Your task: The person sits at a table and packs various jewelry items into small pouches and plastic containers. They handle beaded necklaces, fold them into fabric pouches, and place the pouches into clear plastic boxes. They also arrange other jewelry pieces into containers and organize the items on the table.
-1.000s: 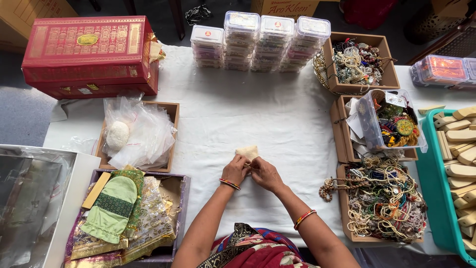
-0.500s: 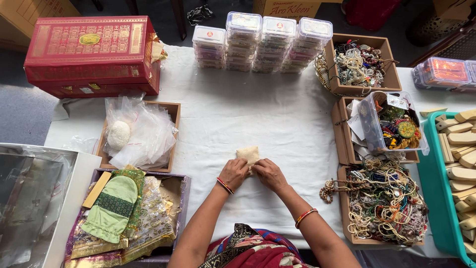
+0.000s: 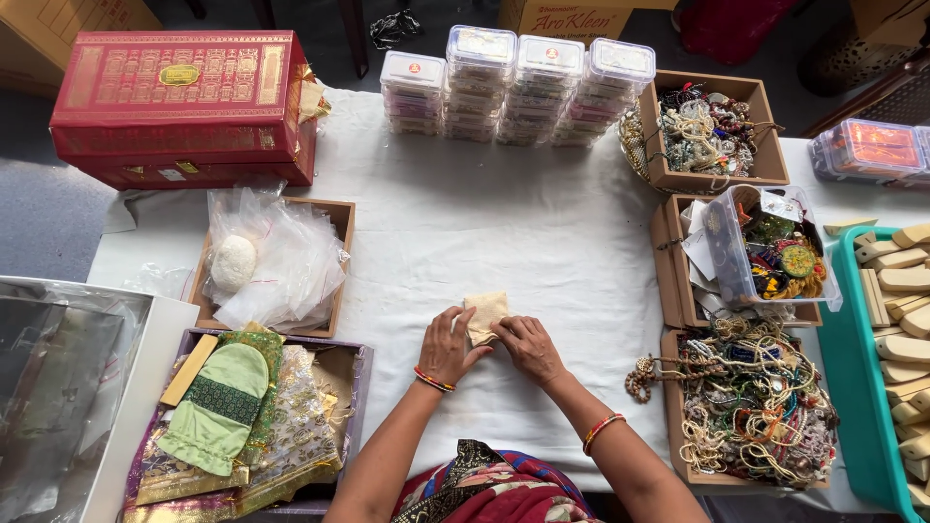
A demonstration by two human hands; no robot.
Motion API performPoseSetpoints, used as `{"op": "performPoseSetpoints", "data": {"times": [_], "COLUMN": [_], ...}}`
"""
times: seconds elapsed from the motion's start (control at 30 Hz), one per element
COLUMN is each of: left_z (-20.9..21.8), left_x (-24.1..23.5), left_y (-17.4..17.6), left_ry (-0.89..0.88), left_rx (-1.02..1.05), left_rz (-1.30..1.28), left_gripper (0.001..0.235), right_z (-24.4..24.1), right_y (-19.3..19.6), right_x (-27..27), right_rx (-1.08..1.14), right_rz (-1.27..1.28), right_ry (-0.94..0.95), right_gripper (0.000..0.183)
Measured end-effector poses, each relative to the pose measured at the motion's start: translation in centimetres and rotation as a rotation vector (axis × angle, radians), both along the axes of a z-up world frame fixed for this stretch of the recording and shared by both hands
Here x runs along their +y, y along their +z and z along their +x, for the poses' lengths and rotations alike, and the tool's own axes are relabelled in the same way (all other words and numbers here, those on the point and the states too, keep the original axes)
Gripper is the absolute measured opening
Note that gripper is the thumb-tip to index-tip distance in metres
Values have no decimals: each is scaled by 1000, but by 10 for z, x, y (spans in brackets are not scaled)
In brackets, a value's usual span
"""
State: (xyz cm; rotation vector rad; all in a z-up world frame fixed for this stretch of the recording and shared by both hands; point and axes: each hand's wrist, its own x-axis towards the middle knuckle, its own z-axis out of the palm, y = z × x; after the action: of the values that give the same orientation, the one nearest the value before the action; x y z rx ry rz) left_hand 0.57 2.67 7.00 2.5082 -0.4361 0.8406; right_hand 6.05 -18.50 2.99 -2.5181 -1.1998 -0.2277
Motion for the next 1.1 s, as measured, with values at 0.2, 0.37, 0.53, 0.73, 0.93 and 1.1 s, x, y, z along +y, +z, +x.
{"op": "performPoseSetpoints", "data": {"times": [0.2, 0.37, 0.53, 0.73, 0.93, 1.1], "left_z": [-7, 5, 8, 10, 24, 22], "left_x": [4, -6, -8, -3, -17, -28], "left_y": [-85, -44, -29, -29, -40, -76], "left_ry": [132, 218, 278, 281, 137, 81], "left_rx": [637, 781, 697, 697, 674, 485], "left_rz": [-265, -634, -446, -82, -383, -266], "left_gripper": [43, 19, 38, 9, 9, 8], "right_z": [-10, -13, -14, -16, -23, -22], "right_y": [0, -12, -14, -13, -21, -26], "right_x": [4, 1, -1, -1, 4, 0], "right_rx": [45, -37, -49, -58, -145, -159], "right_rz": [-4, 12, 25, 31, -56, -56], "right_ry": [-41, -43, -35, -29, -38, -21], "right_gripper": [36, 39, 41, 41, 42, 29]}}
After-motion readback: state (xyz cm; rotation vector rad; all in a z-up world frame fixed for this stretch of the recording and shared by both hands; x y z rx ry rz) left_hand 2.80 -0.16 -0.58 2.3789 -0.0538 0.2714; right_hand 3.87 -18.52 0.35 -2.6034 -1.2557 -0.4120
